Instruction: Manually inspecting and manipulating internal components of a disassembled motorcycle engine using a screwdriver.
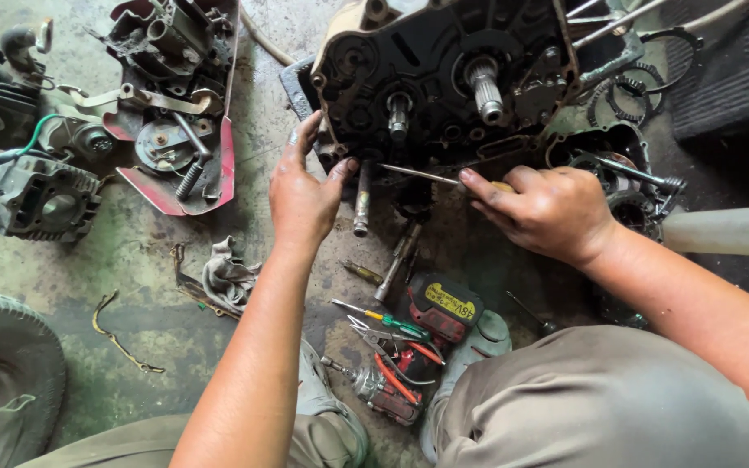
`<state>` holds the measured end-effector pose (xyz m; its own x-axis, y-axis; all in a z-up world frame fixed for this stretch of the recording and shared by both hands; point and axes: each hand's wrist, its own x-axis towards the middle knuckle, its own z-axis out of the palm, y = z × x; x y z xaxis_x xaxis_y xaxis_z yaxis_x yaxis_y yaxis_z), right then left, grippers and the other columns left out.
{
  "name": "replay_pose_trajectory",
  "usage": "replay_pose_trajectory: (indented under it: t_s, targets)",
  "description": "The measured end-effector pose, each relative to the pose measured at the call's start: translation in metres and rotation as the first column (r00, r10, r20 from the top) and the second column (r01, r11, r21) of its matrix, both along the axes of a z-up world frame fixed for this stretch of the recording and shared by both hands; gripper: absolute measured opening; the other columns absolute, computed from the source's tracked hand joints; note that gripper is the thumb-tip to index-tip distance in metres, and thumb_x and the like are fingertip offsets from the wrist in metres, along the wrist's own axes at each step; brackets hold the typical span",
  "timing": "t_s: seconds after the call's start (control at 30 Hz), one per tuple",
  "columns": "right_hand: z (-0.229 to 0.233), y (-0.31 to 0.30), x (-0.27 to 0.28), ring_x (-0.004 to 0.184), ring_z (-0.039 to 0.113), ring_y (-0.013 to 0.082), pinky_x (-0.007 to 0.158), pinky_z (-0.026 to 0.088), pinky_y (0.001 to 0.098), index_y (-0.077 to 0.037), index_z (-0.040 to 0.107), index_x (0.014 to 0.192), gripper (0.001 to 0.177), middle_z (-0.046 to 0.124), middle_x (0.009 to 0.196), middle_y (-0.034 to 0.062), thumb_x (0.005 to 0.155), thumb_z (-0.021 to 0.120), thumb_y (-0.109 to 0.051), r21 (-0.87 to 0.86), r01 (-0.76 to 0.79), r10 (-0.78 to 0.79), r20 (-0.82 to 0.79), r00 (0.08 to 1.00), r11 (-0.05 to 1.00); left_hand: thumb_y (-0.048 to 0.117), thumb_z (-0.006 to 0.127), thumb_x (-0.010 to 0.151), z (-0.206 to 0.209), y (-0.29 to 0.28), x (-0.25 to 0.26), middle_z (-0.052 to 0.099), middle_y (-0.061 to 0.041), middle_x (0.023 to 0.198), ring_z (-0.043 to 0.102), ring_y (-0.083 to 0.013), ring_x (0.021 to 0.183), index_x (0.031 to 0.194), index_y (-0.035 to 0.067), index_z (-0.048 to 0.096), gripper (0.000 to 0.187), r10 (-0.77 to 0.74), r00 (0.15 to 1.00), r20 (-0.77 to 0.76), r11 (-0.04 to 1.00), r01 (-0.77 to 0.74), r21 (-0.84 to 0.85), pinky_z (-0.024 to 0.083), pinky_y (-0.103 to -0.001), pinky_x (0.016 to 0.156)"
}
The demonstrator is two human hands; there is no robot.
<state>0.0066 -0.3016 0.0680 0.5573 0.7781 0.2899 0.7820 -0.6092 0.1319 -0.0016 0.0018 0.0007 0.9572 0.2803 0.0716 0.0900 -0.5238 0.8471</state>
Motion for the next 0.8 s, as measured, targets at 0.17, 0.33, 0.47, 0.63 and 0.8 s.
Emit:
replay_pose_trajectory:
  t_s: [0.17, 0.33, 0.47, 0.63, 0.8]
  targets:
    - [-0.002, 0.005, -0.004, 0.054, 0.063, 0.0211, 0.048, 0.049, 0.0345, -0.028, 0.071, 0.128, 0.040, 0.065, 0.082, 0.0023, 0.089, 0.076, -0.038, 0.216, 0.199, -0.088, -0.436, 0.896, 0.956, 0.019, 0.089, 0.077, 0.007, -0.001, 0.000, 0.070, -0.010, 0.133, 0.065, -0.0300, 0.125, 0.140, 0.020, 0.058, 0.070, 0.006, 0.999, -0.047, 0.999, -0.005, 0.037, 0.049, -0.041, 0.103]
    - [0.000, 0.005, -0.004, 0.058, 0.068, 0.0235, 0.052, 0.054, 0.0365, -0.027, 0.071, 0.128, 0.039, 0.071, 0.090, 0.0042, 0.091, 0.073, -0.040, 0.271, 0.297, -0.088, -0.585, 0.806, 0.916, 0.020, 0.089, 0.077, 0.006, -0.001, 0.002, 0.071, -0.010, 0.131, 0.067, -0.0290, 0.124, 0.140, 0.020, 0.058, 0.071, 0.003, 0.999, -0.046, 1.000, -0.002, 0.013, 0.051, -0.041, 0.103]
    - [0.015, 0.012, -0.007, 0.061, 0.066, 0.0284, 0.051, 0.050, 0.0412, -0.034, 0.074, 0.127, 0.037, 0.067, 0.073, 0.0027, 0.092, 0.071, -0.044, 0.062, 0.282, -0.236, -0.396, 0.888, 0.957, 0.018, 0.090, 0.075, 0.001, 0.004, 0.000, 0.071, -0.011, 0.132, 0.066, -0.0304, 0.124, 0.139, 0.018, 0.058, 0.072, -0.007, 1.000, -0.007, 1.000, 0.007, 0.024, 0.050, -0.041, 0.103]
    - [0.037, 0.021, -0.005, 0.056, 0.064, 0.0274, 0.048, 0.049, 0.0397, -0.037, 0.073, 0.129, 0.037, 0.065, 0.072, 0.0012, 0.092, 0.071, -0.044, -0.038, 0.257, -0.257, -0.271, 0.927, 0.966, 0.020, 0.089, 0.077, 0.006, 0.002, 0.002, 0.071, -0.010, 0.132, 0.066, -0.0300, 0.124, 0.140, 0.019, 0.058, 0.070, -0.012, 0.999, -0.052, 1.000, 0.012, 0.004, 0.050, -0.041, 0.102]
    - [0.044, 0.026, -0.006, 0.051, 0.062, 0.0254, 0.044, 0.048, 0.0390, -0.038, 0.074, 0.127, 0.036, 0.062, 0.069, 0.0000, 0.091, 0.072, -0.044, -0.125, 0.211, -0.231, -0.175, 0.957, 0.969, 0.020, 0.089, 0.075, 0.003, 0.004, 0.000, 0.070, -0.010, 0.133, 0.064, -0.0304, 0.126, 0.140, 0.020, 0.057, 0.072, -0.007, 1.000, -0.010, 1.000, 0.007, 0.000, 0.050, -0.042, 0.103]
